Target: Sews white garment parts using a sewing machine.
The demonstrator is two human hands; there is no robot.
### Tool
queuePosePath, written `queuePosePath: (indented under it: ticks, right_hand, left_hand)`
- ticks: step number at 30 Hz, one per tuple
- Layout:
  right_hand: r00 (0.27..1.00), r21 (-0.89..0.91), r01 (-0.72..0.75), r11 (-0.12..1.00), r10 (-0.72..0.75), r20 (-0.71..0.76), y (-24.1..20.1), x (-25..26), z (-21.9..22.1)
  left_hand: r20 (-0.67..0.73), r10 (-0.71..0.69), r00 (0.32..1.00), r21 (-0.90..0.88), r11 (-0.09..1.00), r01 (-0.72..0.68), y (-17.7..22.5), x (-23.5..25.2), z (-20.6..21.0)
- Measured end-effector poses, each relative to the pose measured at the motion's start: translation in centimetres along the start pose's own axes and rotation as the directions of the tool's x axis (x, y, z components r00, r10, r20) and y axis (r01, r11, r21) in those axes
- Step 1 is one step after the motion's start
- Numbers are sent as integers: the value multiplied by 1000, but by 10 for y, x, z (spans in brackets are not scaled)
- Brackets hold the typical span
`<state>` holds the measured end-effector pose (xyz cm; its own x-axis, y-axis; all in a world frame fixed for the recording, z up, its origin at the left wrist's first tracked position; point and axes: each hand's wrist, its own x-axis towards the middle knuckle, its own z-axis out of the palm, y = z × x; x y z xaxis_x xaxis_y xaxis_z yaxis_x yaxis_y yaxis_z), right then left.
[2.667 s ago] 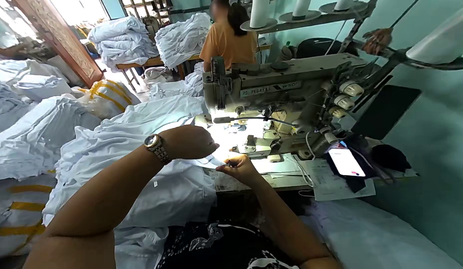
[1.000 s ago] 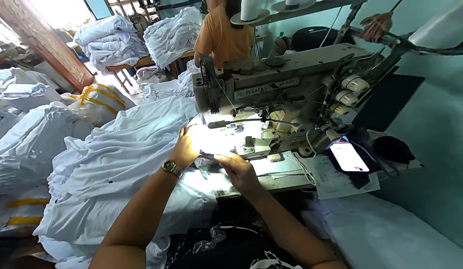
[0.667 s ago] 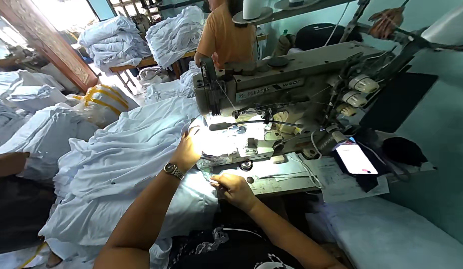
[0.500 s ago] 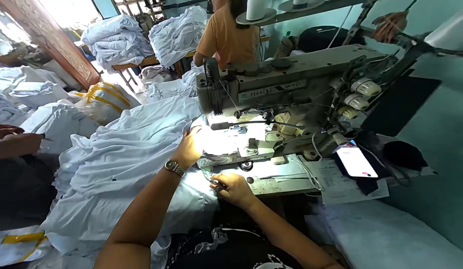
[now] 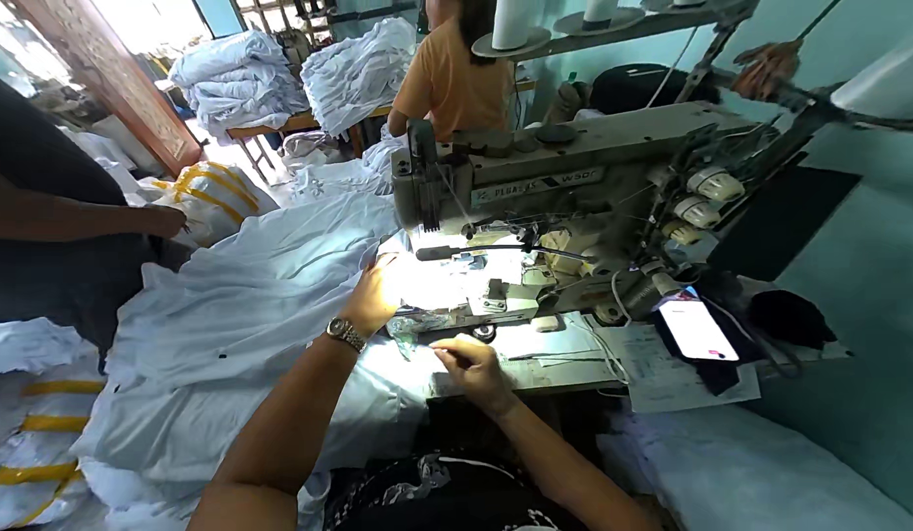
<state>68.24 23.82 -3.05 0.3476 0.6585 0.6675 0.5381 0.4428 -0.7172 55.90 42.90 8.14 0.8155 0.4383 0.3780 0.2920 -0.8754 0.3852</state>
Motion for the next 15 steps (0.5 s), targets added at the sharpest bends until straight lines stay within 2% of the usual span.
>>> queuePosePath:
  ticks: [1, 3, 4, 6, 7, 8, 10, 11, 13, 15]
  right_hand:
    - [993, 17, 18, 1000, -16, -119, -8, 9, -18]
    - [935, -111, 29, 993, -66, -349, -28, 32, -75]
    - [862, -169, 7, 986, -92, -498, -36, 44, -107]
    - [642, -206, -41, 978, -132, -755, -48, 72, -172]
    - [561, -212, -49, 976, -149, -814, -51, 86, -205]
    - [529, -206, -72, 976, -138, -837, -52, 100, -234]
    - [560, -169, -115, 979, -77, -825, -39, 128, -282]
    - [594, -109, -170, 979, 14, -804, -33, 144, -296]
    - [696, -39, -287, 957, 180, -696, -20, 171, -313]
    - [794, 4, -300, 954, 252, -554, -10, 187, -319]
  left_hand:
    - [-2, -2, 1000, -12, 1000, 2, -1, 1, 0]
    - [-15, -17, 1000, -28, 999, 16, 0, 2, 0]
    - [-15, -29, 999, -25, 999, 29, 0, 1, 1]
    - [-14, -61, 998, -24, 998, 61, 2, -1, 2]
    - [-15, -67, 998, -20, 998, 67, 2, 0, 3]
    - [-13, -74, 997, -18, 997, 73, 2, 0, 3]
    - [-5, -80, 997, 2, 997, 80, 2, -1, 2]
    - [-4, -77, 997, 9, 997, 77, 2, -1, 1]
    - [5, -80, 997, 18, 997, 80, 2, -2, 1]
    - [10, -83, 996, 20, 996, 83, 1, -3, 3]
